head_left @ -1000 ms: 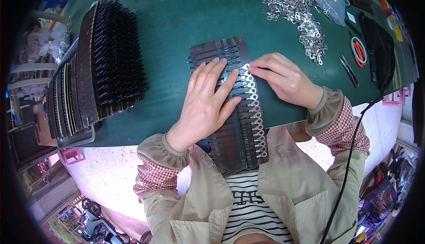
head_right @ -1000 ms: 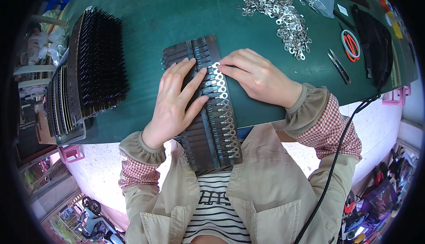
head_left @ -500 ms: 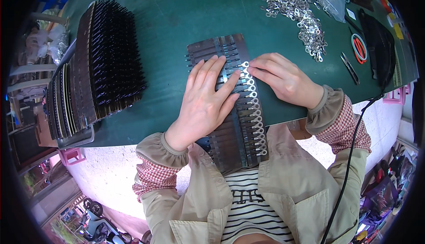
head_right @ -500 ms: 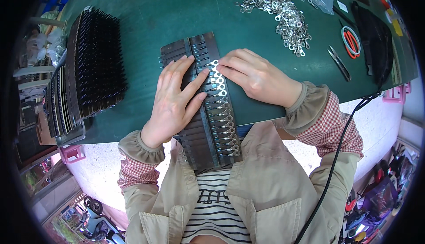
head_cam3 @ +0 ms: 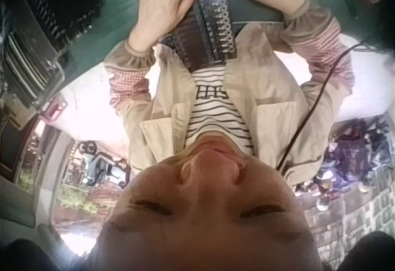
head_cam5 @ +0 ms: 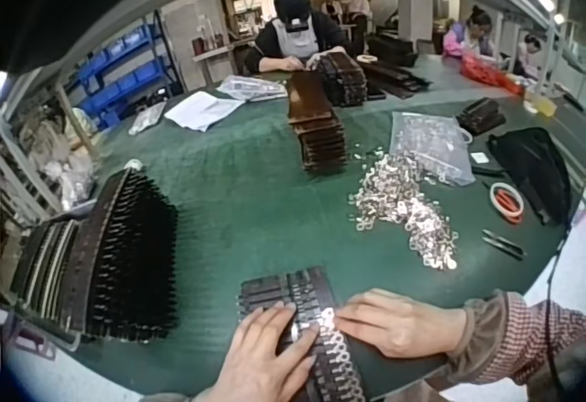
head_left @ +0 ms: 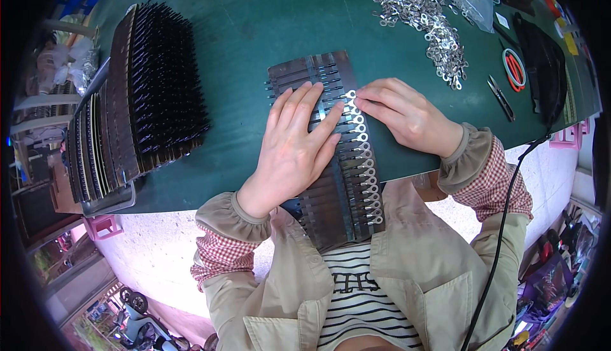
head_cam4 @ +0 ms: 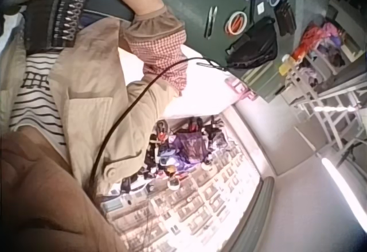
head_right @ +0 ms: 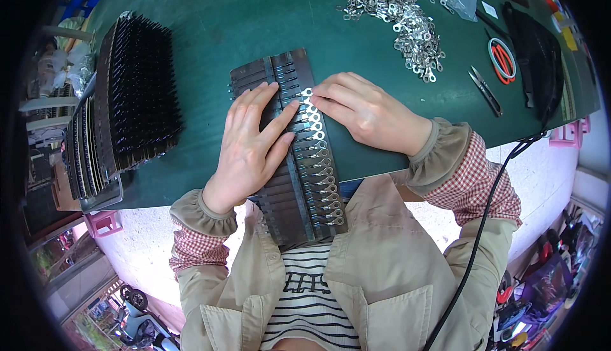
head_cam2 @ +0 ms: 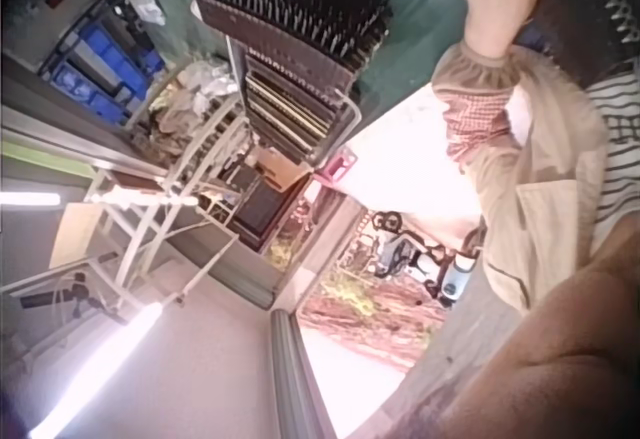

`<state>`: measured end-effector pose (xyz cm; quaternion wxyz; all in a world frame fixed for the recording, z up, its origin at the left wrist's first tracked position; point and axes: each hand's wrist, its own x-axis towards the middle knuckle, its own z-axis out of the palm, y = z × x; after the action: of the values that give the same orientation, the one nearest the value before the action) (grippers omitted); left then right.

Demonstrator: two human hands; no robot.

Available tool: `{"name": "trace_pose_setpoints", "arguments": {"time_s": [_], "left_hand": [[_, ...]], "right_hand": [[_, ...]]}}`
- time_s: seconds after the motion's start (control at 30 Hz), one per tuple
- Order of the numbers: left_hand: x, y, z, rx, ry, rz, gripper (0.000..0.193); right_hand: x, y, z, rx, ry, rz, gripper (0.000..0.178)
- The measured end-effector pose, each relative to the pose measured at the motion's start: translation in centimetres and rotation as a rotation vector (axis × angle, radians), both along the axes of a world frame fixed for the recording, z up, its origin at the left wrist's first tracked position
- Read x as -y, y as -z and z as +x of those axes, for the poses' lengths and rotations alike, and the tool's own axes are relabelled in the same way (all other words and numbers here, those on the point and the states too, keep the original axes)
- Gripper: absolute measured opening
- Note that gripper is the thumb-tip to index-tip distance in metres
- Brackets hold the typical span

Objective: The person is manually inserting small metal parts into a long plastic or metal connector strip.

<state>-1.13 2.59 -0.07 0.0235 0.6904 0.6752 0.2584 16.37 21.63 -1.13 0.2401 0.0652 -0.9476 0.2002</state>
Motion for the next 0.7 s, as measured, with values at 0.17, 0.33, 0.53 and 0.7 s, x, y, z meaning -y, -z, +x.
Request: {"name": "trace_pose_setpoints", "arguments": {"time_s": [0.17, 0.33, 0.53, 0.7], "left_hand": [[-0.1, 0.0, -0.1, 0.025, 0.005, 0.003, 0.045], [0.0, 0.3, -0.3, 0.034, 0.001, 0.016, 0.047], [0.1, 0.4, -0.6, 0.113, -0.079, 0.048, 0.054], [-0.1, 1.0, -0.7, 0.082, -0.037, 0.035, 0.057]], "right_hand": [[-0.1, 0.1, 0.0, -0.002, 0.002, 0.002, 0.037], [-0.4, 0.3, 0.1, -0.004, -0.007, -0.060, 0.034], [-6.8, 0.2, 0.9, -0.092, 0.394, 0.226, 0.026], [-10.0, 0.7, 2.0, 0.001, 0.567, 0.248, 0.020]]}}
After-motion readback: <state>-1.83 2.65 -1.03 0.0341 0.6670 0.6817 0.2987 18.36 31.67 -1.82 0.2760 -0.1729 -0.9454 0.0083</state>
